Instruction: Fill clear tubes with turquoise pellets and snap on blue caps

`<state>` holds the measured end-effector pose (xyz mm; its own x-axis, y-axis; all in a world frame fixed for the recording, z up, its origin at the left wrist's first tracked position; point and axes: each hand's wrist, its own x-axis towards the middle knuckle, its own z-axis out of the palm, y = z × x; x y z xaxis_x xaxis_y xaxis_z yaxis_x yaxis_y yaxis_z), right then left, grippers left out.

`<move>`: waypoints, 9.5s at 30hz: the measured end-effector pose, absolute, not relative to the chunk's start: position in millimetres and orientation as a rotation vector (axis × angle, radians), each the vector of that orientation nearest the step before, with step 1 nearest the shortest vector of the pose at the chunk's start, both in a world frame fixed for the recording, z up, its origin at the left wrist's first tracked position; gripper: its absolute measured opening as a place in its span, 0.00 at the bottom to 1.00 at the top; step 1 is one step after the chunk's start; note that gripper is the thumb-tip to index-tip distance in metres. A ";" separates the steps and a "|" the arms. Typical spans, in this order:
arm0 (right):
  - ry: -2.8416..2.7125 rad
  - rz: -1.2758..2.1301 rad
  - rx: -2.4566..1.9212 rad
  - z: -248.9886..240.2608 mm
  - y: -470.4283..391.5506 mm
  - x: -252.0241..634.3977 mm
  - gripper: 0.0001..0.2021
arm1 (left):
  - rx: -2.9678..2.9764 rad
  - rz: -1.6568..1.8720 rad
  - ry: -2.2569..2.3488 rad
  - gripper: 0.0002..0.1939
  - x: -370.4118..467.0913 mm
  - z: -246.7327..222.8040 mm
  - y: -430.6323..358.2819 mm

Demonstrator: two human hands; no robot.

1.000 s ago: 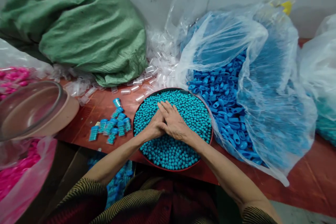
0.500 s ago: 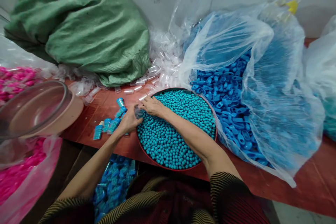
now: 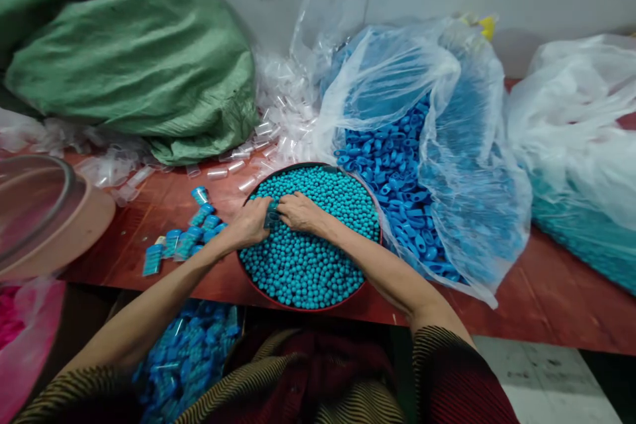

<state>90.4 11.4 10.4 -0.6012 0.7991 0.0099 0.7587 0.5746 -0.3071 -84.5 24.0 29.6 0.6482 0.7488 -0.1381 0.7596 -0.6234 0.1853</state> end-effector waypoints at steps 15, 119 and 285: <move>-1.354 0.687 -1.671 -17.3 6.0 150.5 0.16 | 2.394 0.050 1.240 0.28 -44.8 20.2 16.7; -2.227 0.273 -1.763 14.7 -71.1 173.7 0.19 | 1.378 0.684 1.040 0.14 -61.3 8.9 -6.0; -2.397 0.038 -2.028 27.8 -30.6 161.1 0.18 | 2.211 0.504 1.529 0.16 -31.2 4.1 -14.7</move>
